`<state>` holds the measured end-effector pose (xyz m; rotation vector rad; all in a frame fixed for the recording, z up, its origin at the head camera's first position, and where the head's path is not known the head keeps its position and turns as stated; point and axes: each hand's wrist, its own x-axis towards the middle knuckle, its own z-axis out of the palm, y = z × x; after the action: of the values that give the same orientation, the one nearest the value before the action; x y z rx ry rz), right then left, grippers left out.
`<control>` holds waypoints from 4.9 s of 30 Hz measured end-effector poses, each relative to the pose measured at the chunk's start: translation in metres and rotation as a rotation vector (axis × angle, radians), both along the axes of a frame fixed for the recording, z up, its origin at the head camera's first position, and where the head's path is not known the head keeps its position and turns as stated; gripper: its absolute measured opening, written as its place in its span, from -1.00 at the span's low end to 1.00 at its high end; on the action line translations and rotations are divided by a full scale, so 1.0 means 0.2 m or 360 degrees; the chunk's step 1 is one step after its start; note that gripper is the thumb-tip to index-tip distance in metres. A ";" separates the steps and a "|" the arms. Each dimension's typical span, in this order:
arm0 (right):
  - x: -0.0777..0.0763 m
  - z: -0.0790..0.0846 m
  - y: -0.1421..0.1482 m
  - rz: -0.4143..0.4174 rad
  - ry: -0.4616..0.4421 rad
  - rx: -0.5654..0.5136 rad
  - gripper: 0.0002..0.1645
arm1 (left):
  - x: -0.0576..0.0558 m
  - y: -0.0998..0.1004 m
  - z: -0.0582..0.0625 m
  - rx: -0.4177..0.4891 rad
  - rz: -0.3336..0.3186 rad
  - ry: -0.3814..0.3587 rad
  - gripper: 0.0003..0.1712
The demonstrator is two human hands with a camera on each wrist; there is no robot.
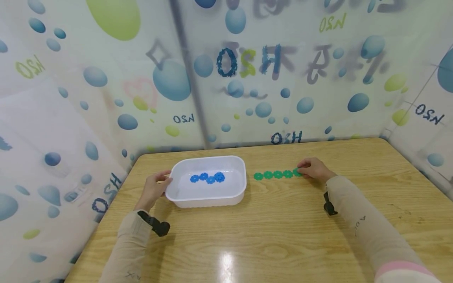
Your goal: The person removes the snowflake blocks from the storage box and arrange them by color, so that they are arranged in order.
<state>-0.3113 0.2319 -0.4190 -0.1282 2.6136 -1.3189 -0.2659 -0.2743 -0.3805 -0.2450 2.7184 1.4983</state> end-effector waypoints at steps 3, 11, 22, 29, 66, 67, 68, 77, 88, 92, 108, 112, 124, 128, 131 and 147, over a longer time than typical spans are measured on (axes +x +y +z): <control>0.00 0.00 0.01 -0.0013 -0.0025 -0.0037 -0.67 | 0.00 0.00 0.00 0.0005 -0.0001 -0.0001 -0.52; 0.02 0.04 0.02 0.0002 -0.0056 -0.0099 -0.63 | 0.00 0.01 0.00 0.0009 0.0002 0.0012 -0.52; 0.00 0.10 -0.04 0.0071 0.0063 -0.0072 -0.57 | 0.00 0.00 0.00 0.0013 0.0010 -0.0001 -0.52; 0.01 0.15 -0.16 0.0187 0.0069 -0.0150 -0.54 | 0.00 0.00 -0.01 0.0023 0.0010 -0.0007 -0.52; 0.06 0.33 -0.82 0.0607 0.0152 -0.0234 -0.74 | 0.00 0.00 -0.01 0.0050 0.0005 0.0013 -0.52; 0.06 0.33 -0.84 0.0611 0.0145 -0.0234 -0.75 | -0.01 0.00 -0.01 0.0053 0.0004 0.0012 -0.52; 0.05 0.32 -0.86 0.0616 0.0138 -0.0231 -0.75 | -0.01 0.00 -0.01 0.0053 0.0002 0.0010 -0.52; 0.01 0.31 -1.01 0.0549 0.0098 -0.0170 -0.80 | -0.01 -0.01 -0.01 0.0031 -0.0009 0.0024 -0.52; -0.05 0.30 -1.11 0.0463 0.0083 -0.0105 -0.77 | -0.01 -0.01 -0.01 0.0021 -0.0029 0.0030 -0.51; -0.07 0.28 -1.14 0.0448 0.0066 -0.0114 -0.78 | 0.00 -0.01 -0.01 0.0035 -0.0031 0.0069 -0.52; -0.11 0.20 -1.22 0.0348 -0.0038 -0.0038 -0.79 | 0.00 -0.02 -0.01 0.0023 -0.0026 0.0082 -0.53; -0.11 0.19 -1.24 0.0348 -0.0035 -0.0030 -0.79 | 0.00 -0.02 -0.02 0.0032 -0.0032 0.0077 -0.53; -0.12 0.15 -1.27 0.0379 -0.0028 0.0036 -0.79 | -0.01 0.00 -0.04 0.0062 -0.0033 0.0067 -0.53; -0.12 0.13 -1.28 0.0336 -0.0019 0.0073 -0.79 | -0.01 0.01 -0.04 0.0047 -0.0026 0.0067 -0.54; -0.11 0.13 -1.29 0.0301 -0.0009 0.0087 -0.78 | -0.01 0.01 -0.03 0.0042 -0.0026 0.0067 -0.54; -0.13 0.13 -1.30 0.0398 -0.0015 0.0128 -0.69 | -0.01 -0.02 -0.03 0.0101 -0.0029 0.0109 -0.54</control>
<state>-0.3381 -0.0287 -0.3936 -0.4194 2.5378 -1.1253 -0.2678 -0.2781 -0.3862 -0.1698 2.7108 1.6137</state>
